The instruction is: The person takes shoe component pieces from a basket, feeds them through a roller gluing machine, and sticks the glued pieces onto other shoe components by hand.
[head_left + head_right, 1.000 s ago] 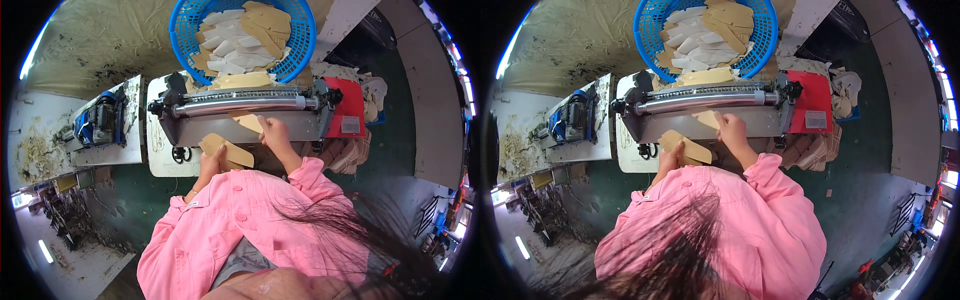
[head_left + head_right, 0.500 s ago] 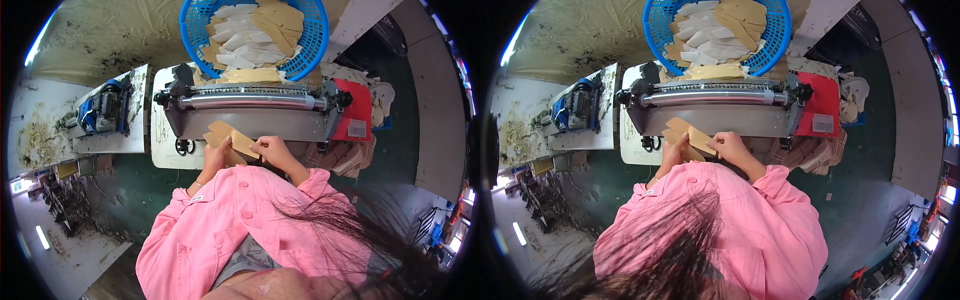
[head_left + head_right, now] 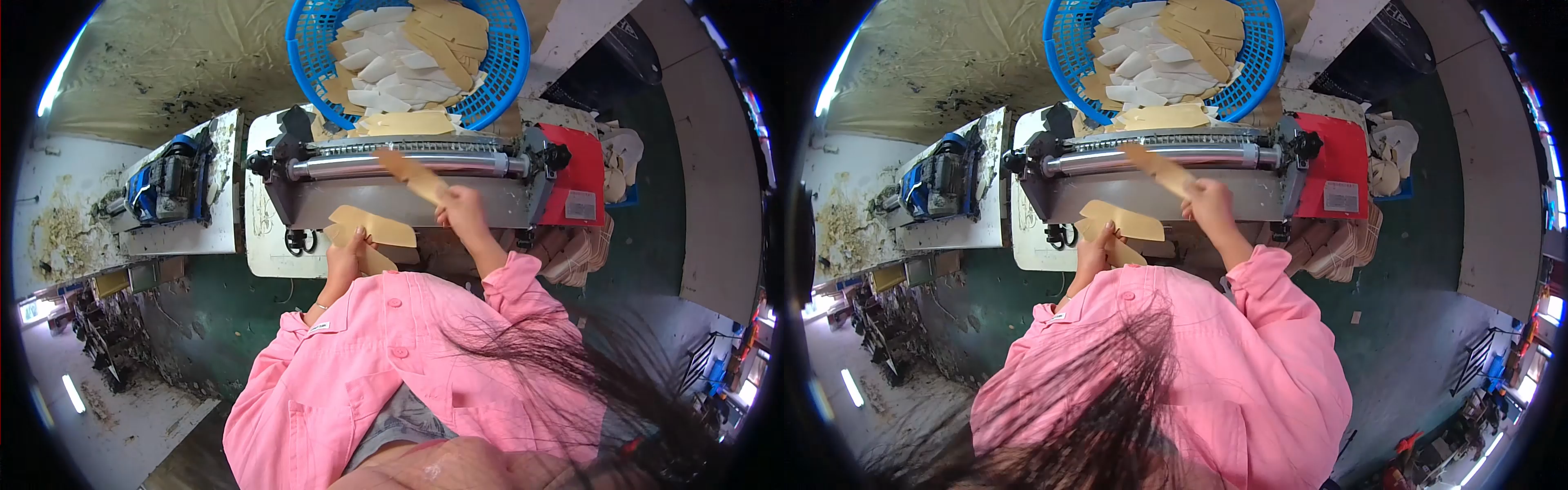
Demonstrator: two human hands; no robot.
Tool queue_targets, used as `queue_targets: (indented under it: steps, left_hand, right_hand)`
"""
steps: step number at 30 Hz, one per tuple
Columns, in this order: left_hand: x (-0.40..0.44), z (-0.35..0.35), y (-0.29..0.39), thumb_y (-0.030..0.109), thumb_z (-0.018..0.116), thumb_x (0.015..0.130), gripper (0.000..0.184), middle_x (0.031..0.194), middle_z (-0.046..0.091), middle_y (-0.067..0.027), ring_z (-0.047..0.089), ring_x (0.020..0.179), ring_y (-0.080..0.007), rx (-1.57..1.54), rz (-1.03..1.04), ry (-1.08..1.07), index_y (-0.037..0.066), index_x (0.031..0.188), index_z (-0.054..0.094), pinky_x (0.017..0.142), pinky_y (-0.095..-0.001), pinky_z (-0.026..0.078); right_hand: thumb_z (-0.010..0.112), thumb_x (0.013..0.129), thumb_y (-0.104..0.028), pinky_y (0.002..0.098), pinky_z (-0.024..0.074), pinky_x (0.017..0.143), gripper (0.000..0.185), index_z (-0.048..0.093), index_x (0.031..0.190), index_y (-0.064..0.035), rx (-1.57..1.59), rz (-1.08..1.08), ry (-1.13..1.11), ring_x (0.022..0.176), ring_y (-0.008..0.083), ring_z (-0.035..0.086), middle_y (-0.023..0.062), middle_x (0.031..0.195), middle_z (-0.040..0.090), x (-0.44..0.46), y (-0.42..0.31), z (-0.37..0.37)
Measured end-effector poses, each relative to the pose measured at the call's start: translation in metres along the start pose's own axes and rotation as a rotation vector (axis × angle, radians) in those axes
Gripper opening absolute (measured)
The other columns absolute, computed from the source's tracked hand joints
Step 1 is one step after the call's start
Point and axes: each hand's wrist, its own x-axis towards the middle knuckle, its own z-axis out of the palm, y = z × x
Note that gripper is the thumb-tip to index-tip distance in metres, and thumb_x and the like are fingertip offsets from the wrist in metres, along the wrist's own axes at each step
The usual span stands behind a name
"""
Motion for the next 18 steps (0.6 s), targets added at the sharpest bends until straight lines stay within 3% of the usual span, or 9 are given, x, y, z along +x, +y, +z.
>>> queue_targets:
  steps: [2,4,7,10,13,14,17,18]
  left_hand:
    - [0.002,0.001,0.001,0.016,0.07,0.093,0.024,0.091,0.067,-0.0092,0.066,0.079,-0.0189,0.023,-0.012,-0.032,-0.004,0.104,0.063,0.07,-0.0313,0.057]
    - [-0.002,0.009,0.006,0.017,0.071,0.092,0.024,0.092,0.068,-0.0094,0.066,0.081,-0.0182,0.043,-0.015,-0.033,-0.004,0.103,0.064,0.071,-0.0307,0.055]
    - [-0.012,0.008,0.017,0.031,0.074,0.089,0.033,0.084,0.068,-0.0061,0.062,0.065,-0.0124,0.302,0.042,0.029,0.0,0.098,0.069,0.055,-0.0246,0.047]
    - [-0.012,0.003,0.012,0.035,0.075,0.087,0.035,0.081,0.069,-0.0051,0.061,0.062,-0.0113,0.334,0.097,0.019,0.001,0.092,0.071,0.05,-0.0244,0.041]
    - [-0.017,0.01,0.02,0.021,0.072,0.092,0.027,0.095,0.07,-0.0093,0.066,0.082,-0.0168,0.322,-0.001,0.015,-0.003,0.103,0.066,0.074,-0.0299,0.052]
    - [-0.017,0.01,0.019,0.021,0.072,0.092,0.027,0.094,0.07,-0.0093,0.066,0.082,-0.0171,0.271,0.016,0.011,-0.003,0.103,0.066,0.074,-0.0303,0.052]
    - [-0.01,0.007,0.009,0.021,0.07,0.093,0.029,0.096,0.07,-0.0106,0.067,0.085,-0.0187,0.163,0.032,-0.026,-0.004,0.105,0.065,0.076,-0.0319,0.054]
    - [-0.005,0.003,0.005,0.021,0.068,0.094,0.03,0.101,0.07,-0.0121,0.068,0.089,-0.0199,0.16,0.008,-0.053,-0.005,0.109,0.064,0.079,-0.0327,0.054]
  right_hand:
    - [0.059,0.098,-0.024,0.0274,0.0452,0.045,0.033,0.067,0.08,0.0014,0.085,-0.083,0.111,0.046,0.012,0.059,0.0068,0.06,0.064,-0.001,-0.002,0.0]
    - [0.059,0.098,-0.023,0.0271,0.0446,0.045,0.032,0.067,0.078,0.0012,0.044,-0.089,-0.037,0.046,0.0115,0.058,0.0061,0.06,0.063,-0.023,0.002,0.009]
    - [0.063,0.095,-0.023,0.0256,0.042,0.043,0.031,0.066,0.075,0.0008,-0.032,-0.012,-0.259,0.044,0.0106,0.055,0.0056,0.059,0.062,-0.035,0.003,0.009]
    - [0.066,0.092,-0.024,0.0243,0.0401,0.041,0.031,0.066,0.074,0.0006,-0.003,0.108,-0.34,0.043,0.01,0.051,0.0051,0.059,0.061,-0.006,0.014,-0.003]
    - [0.067,0.093,-0.035,0.0232,0.0422,0.044,0.038,0.066,0.076,-0.0004,0.197,-0.03,-0.124,0.046,0.0102,0.055,0.0056,0.062,0.063,0.014,0.002,-0.012]
    - [0.067,0.093,-0.04,0.0254,0.0468,0.048,0.043,0.066,0.077,0.0002,0.092,-0.044,0.016,0.05,0.0121,0.06,0.0077,0.066,0.066,0.012,-0.002,-0.011]
    - [0.067,0.093,-0.041,0.0288,0.0499,0.052,0.045,0.067,0.08,0.0021,-0.234,-0.044,-0.09,0.055,0.0143,0.064,0.0096,0.069,0.068,-0.028,-0.019,0.0]
    - [0.068,0.092,-0.037,0.0315,0.0505,0.053,0.041,0.068,0.085,0.003,-0.224,-0.179,-0.162,0.055,0.0164,0.065,0.0095,0.067,0.067,-0.043,-0.02,0.008]
